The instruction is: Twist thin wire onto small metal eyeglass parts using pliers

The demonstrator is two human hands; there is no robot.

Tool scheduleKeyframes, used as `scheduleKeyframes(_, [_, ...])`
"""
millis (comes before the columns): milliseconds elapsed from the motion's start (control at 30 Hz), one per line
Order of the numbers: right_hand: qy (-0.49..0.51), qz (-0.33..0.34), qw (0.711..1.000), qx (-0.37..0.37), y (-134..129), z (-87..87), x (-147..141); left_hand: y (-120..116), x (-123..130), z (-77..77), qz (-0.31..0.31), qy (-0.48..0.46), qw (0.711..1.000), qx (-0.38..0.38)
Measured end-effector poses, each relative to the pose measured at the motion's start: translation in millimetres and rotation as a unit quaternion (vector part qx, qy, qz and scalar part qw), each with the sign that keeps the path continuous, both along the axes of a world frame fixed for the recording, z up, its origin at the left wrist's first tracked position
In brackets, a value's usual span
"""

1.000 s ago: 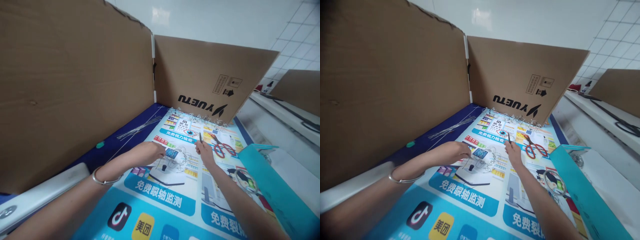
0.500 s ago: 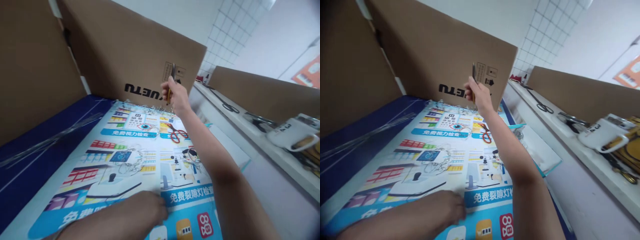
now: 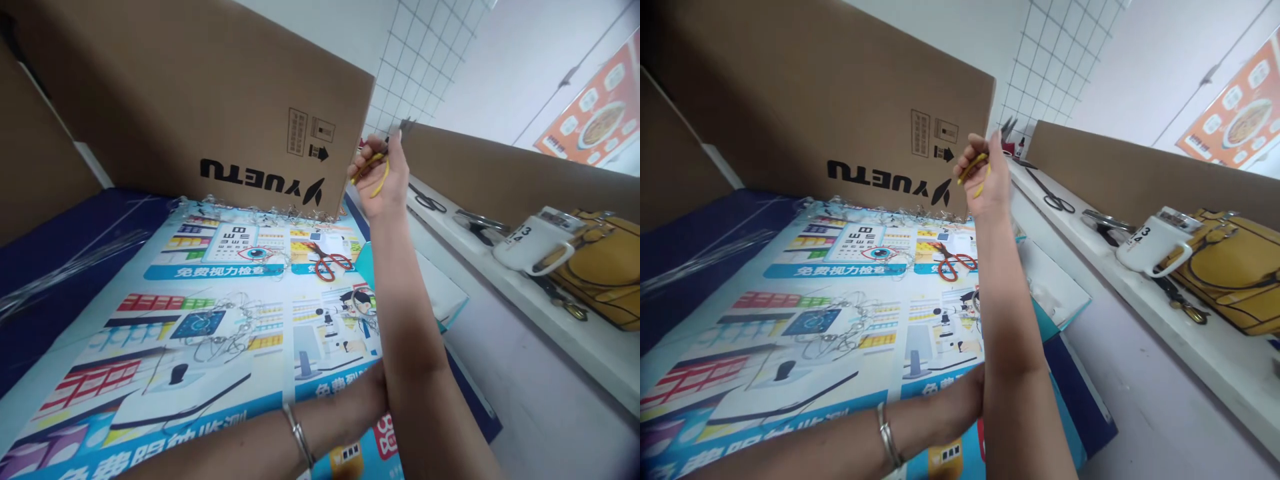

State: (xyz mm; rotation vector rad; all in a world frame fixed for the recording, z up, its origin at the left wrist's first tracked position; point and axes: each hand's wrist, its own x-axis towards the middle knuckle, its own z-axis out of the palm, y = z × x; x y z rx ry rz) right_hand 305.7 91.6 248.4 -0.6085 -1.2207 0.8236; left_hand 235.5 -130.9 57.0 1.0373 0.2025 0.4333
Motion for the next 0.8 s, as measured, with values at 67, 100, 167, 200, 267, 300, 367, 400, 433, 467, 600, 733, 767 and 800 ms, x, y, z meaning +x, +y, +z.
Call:
scheduleKeyframes(67, [0.016,-0.018,1.0,-0.019,0.2,-6.1,8.1,18.9,5.5,6.8,0.039,-0.056,0.997,-0.027])
scheduleKeyframes(100, [0.012,-0.027,0.999,-0.034,-0.9,-9.2,11.4,29.1,6.8,9.7,0.037,-0.075,0.996,-0.016])
scheduleKeyframes(167, [-0.017,-0.03,0.997,-0.074,-6.2,-14.9,17.4,46.6,6.2,12.1,0.054,-0.08,0.995,0.025])
scheduleKeyframes(200, [-0.038,-0.026,0.994,-0.096,-10.2,-17.2,20.4,52.6,4.4,11.3,0.069,-0.066,0.993,0.063])
scheduleKeyframes(267, [-0.078,-0.018,0.988,-0.135,-20.0,-20.0,27.1,56.9,-1.9,6.7,0.097,-0.012,0.976,0.195])
scheduleKeyframes(300, [-0.094,-0.018,0.984,-0.15,-25.3,-20.4,30.7,55.2,-6.1,3.4,0.109,0.017,0.95,0.291])
scheduleKeyframes(367, [-0.116,-0.024,0.98,-0.162,-35.8,-20.0,38.0,45.2,-15.3,-4.1,0.068,0.042,0.882,0.463])
scheduleKeyframes(400, [-0.121,-0.028,0.979,-0.163,-40.5,-19.7,41.3,37.9,-19.7,-8.0,0.017,0.026,0.844,0.536])
scheduleKeyframes(433, [-0.124,-0.033,0.978,-0.162,-44.7,-19.7,44.4,30.0,-23.8,-11.8,-0.033,0.008,0.807,0.59])
scheduleKeyframes(467, [-0.125,-0.037,0.978,-0.162,-48.3,-20.2,47.1,22.1,-27.2,-15.3,-0.073,-0.009,0.773,0.631])
scheduleKeyframes(600, [-0.128,-0.038,0.977,-0.163,-57.3,-29.2,54.1,0.9,-31.9,-23.4,-0.154,-0.03,0.709,0.687])
scheduleKeyframes(733, [-0.128,-0.019,0.98,-0.154,-62.2,-41.5,57.2,3.4,-19.7,-21.2,-0.149,-0.023,0.682,0.715])
scheduleKeyframes(767, [-0.129,-0.018,0.98,-0.152,-63.4,-43.3,57.9,6.8,-14.7,-21.1,-0.144,-0.018,0.676,0.722])
scheduleKeyframes(800, [-0.131,-0.018,0.98,-0.152,-64.7,-44.3,58.6,11.2,-9.3,-21.6,-0.141,-0.012,0.668,0.73])
